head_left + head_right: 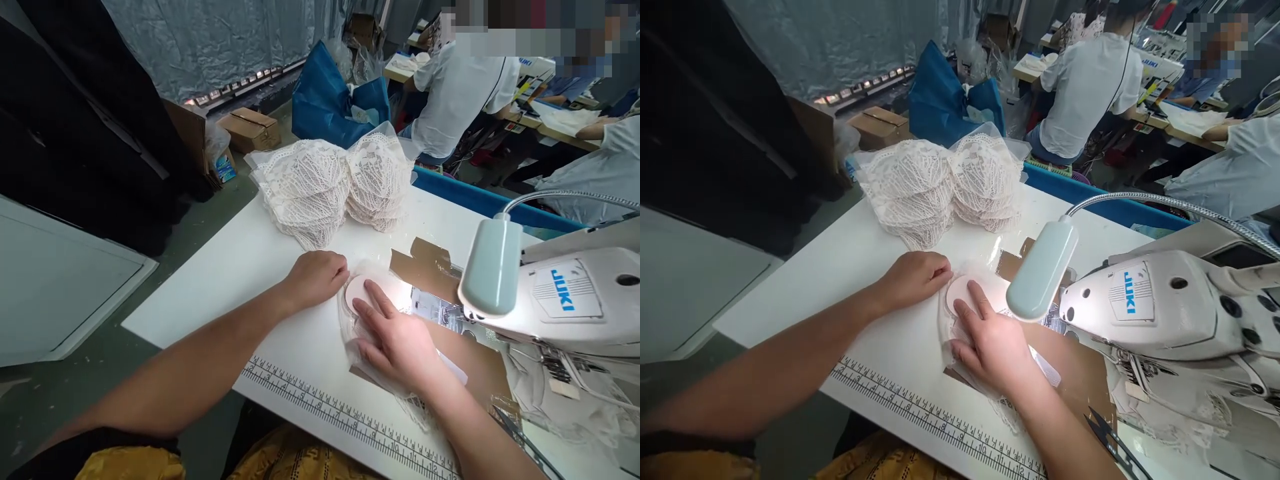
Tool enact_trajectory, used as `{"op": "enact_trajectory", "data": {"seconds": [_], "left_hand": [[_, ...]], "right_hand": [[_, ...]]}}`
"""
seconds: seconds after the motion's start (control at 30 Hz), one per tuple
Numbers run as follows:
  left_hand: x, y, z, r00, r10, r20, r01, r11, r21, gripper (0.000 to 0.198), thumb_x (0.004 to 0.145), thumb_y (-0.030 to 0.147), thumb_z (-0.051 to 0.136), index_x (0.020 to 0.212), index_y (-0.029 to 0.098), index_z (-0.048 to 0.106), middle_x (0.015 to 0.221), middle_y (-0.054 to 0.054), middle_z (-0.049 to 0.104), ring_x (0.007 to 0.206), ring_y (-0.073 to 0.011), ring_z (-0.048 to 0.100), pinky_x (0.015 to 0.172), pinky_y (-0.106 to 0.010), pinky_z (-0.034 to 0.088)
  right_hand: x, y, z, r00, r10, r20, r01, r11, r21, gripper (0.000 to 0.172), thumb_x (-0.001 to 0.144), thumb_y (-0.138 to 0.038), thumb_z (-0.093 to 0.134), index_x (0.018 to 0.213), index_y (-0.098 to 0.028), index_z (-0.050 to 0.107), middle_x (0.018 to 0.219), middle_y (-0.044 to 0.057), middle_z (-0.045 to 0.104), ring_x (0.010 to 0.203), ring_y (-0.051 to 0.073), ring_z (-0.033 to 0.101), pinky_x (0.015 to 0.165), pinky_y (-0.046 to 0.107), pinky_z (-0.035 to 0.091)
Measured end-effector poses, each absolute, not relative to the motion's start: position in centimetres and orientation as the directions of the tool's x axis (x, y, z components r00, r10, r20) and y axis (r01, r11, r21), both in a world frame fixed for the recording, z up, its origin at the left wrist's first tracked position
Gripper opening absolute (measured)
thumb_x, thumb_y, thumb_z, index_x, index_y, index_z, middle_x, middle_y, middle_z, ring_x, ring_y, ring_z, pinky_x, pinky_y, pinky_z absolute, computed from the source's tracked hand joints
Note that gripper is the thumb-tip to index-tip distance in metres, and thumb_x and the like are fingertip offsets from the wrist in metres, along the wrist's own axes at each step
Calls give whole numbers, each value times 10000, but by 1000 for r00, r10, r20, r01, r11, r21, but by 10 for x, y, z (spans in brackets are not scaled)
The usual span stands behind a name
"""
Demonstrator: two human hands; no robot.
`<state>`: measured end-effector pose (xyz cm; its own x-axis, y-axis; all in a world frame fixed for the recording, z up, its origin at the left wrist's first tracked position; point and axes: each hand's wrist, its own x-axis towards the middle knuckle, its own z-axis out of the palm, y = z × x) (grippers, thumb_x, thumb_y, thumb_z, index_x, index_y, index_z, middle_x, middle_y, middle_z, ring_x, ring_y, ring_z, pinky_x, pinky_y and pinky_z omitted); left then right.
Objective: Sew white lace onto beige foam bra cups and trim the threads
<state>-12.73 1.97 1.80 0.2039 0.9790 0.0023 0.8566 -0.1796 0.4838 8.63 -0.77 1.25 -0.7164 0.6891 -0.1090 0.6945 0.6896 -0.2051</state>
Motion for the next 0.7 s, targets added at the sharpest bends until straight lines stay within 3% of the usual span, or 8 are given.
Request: {"op": "enact_trajectory", "data": {"seconds": [0.23, 0.33, 0.7], "left_hand": [[-135, 14, 28, 201, 978, -56, 683, -99, 723, 221, 889, 274, 499, 708, 161, 561, 607, 36, 574, 571, -103, 502, 553, -219, 331], [-134, 14, 29, 204, 973, -106, 616, -43, 787, 207, 898, 276, 496, 743, 164, 574, 626, 36, 614, 587, -103, 551, 575, -213, 373], [-133, 15, 25, 199, 965, -169, 513, 44, 857, 238, 910, 328, 487, 774, 163, 591, 652, 10, 651, 622, -118, 611, 629, -229, 466]], "right_hand": [[83, -7, 13, -750, 655, -88, 657, 723, -214, 501, 912, -424, 421, 1337, -165, 479, 1540, 83, 292, 697, 192, 654, 550, 339, 515], [83, -7, 12, -753, 653, -82, 653, 725, -218, 554, 916, -421, 417, 1412, -176, 406, 1540, 72, 292, 725, 197, 663, 590, 340, 534], [81, -8, 13, -731, 665, -156, 682, 701, -208, 552, 916, -453, 403, 1441, -285, 388, 1569, 61, 209, 733, 214, 673, 553, 349, 529]]}}
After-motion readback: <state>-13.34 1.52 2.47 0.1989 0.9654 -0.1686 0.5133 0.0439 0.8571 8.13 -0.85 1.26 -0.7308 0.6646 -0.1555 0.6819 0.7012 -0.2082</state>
